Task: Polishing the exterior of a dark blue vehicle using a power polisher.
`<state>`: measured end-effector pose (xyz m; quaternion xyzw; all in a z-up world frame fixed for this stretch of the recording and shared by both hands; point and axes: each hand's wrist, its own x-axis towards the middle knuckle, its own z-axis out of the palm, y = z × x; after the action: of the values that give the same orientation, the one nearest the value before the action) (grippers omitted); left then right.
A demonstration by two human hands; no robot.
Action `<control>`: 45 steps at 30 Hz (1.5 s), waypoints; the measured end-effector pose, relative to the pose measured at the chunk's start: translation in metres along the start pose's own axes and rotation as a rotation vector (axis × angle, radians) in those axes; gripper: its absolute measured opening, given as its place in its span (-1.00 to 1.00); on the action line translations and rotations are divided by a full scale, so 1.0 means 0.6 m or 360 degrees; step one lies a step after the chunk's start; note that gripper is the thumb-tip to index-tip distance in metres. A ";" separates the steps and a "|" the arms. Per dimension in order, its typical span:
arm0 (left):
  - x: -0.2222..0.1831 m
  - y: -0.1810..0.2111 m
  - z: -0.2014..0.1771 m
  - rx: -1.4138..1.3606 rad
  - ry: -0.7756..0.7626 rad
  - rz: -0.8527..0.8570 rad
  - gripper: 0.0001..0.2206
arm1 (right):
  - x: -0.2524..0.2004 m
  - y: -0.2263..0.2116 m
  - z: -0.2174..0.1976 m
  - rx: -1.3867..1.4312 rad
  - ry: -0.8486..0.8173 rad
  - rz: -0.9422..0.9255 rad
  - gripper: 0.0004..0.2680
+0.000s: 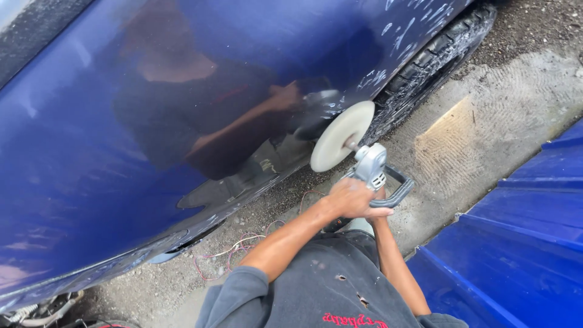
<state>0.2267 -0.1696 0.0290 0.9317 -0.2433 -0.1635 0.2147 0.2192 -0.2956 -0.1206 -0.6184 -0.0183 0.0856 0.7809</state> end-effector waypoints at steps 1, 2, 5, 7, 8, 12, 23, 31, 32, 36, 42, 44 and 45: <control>0.002 0.002 0.002 -0.0005 0.0008 -0.0009 -0.26 | 0.002 -0.005 0.000 -0.0004 -0.0012 0.0003 -0.61; 0.004 0.004 0.003 -0.0048 0.0085 0.0017 -0.27 | 0.004 -0.010 -0.001 0.0162 -0.0006 0.0076 -0.63; -0.013 0.015 -0.018 -0.0089 0.0181 0.0061 -0.30 | 0.020 0.008 -0.011 0.0503 -0.0021 0.0173 -0.67; -0.037 0.025 -0.040 -0.0100 0.0201 0.0075 -0.31 | 0.019 0.018 -0.022 0.0670 -0.0044 0.0204 -0.68; -0.051 0.030 -0.053 -0.0083 0.0215 0.0071 -0.33 | 0.018 0.018 -0.021 0.0594 -0.0048 0.0164 -0.67; -0.098 0.037 -0.082 -0.0073 0.0320 0.0110 -0.37 | 0.003 0.002 -0.001 0.0279 -0.0050 0.0000 -0.60; -0.224 0.021 -0.062 -0.0047 0.0491 0.0178 -0.43 | -0.071 -0.092 0.108 -0.0553 0.0015 -0.0397 -0.37; -0.296 0.011 -0.023 -0.0054 0.0743 0.0247 -0.44 | -0.112 -0.094 0.131 -0.0821 -0.0036 -0.0384 -0.25; -0.297 0.010 -0.022 -0.0050 0.0775 0.0241 -0.43 | -0.110 -0.101 0.128 -0.0885 -0.0057 -0.0368 -0.23; -0.277 0.014 -0.044 -0.0084 0.0857 0.0291 -0.41 | -0.085 -0.149 0.119 -0.1079 -0.0077 -0.0434 -0.20; -0.180 0.028 -0.111 -0.0068 0.0847 0.0404 -0.40 | -0.017 -0.181 0.081 -0.0935 0.0121 -0.0549 -0.24; -0.136 0.034 -0.119 -0.0048 0.0847 0.0423 -0.39 | 0.007 -0.171 0.052 -0.0949 0.0164 -0.0614 -0.26; -0.114 0.036 -0.124 -0.0024 0.0850 0.0446 -0.38 | 0.021 -0.166 0.039 -0.0961 0.0207 -0.0687 -0.29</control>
<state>0.1924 -0.1269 0.1164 0.8975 -0.3031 0.1168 0.2983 0.2395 -0.2932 -0.0197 -0.8070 -0.1229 -0.1296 0.5630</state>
